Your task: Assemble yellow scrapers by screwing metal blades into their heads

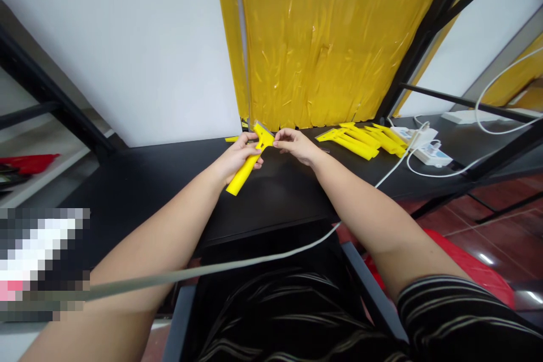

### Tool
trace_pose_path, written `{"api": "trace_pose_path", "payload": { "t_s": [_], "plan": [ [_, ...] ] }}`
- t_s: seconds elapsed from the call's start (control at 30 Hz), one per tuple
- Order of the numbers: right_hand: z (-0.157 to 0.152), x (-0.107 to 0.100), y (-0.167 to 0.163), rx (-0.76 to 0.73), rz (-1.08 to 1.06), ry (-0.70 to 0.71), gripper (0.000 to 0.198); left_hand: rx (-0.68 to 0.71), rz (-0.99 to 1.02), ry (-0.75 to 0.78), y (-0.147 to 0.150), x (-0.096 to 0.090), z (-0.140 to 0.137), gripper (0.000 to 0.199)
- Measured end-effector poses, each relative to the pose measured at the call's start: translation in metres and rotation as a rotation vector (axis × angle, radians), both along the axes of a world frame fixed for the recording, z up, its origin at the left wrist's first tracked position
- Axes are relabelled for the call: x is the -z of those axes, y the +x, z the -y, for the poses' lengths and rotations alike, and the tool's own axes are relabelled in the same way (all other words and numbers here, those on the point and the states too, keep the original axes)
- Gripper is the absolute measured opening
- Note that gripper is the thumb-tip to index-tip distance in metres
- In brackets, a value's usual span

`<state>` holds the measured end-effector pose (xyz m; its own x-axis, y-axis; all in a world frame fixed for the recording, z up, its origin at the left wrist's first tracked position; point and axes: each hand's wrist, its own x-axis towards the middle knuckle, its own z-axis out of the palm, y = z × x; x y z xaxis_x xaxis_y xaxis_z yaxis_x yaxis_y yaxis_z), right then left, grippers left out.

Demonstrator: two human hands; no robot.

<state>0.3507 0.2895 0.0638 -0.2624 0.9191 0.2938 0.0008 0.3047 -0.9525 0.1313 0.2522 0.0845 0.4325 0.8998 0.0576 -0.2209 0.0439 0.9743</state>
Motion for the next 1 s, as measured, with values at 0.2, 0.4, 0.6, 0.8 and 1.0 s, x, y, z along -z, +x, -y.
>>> {"api": "trace_pose_path", "payload": {
  "t_s": [0.2,0.4,0.6,0.8,1.0],
  "plan": [
    [0.005,-0.003,0.0,-0.145,-0.254,-0.336,0.044,-0.011,0.051,-0.077,0.004,-0.001,0.0,0.057],
    [0.008,-0.003,-0.004,-0.105,-0.285,-0.392,0.038,-0.078,0.103,-0.223,0.009,-0.005,0.001,0.053],
    [0.0,-0.002,-0.001,0.046,-0.123,-0.242,0.033,-0.03,0.187,-0.207,0.006,-0.01,-0.002,0.05],
    [-0.019,-0.006,0.046,0.596,0.549,0.165,0.003,-0.069,0.203,-0.194,-0.006,-0.01,-0.009,0.053],
    [-0.027,-0.003,0.085,0.621,1.074,-0.135,0.018,-0.057,0.177,-0.176,-0.015,-0.004,-0.018,0.054]
  ]
}}
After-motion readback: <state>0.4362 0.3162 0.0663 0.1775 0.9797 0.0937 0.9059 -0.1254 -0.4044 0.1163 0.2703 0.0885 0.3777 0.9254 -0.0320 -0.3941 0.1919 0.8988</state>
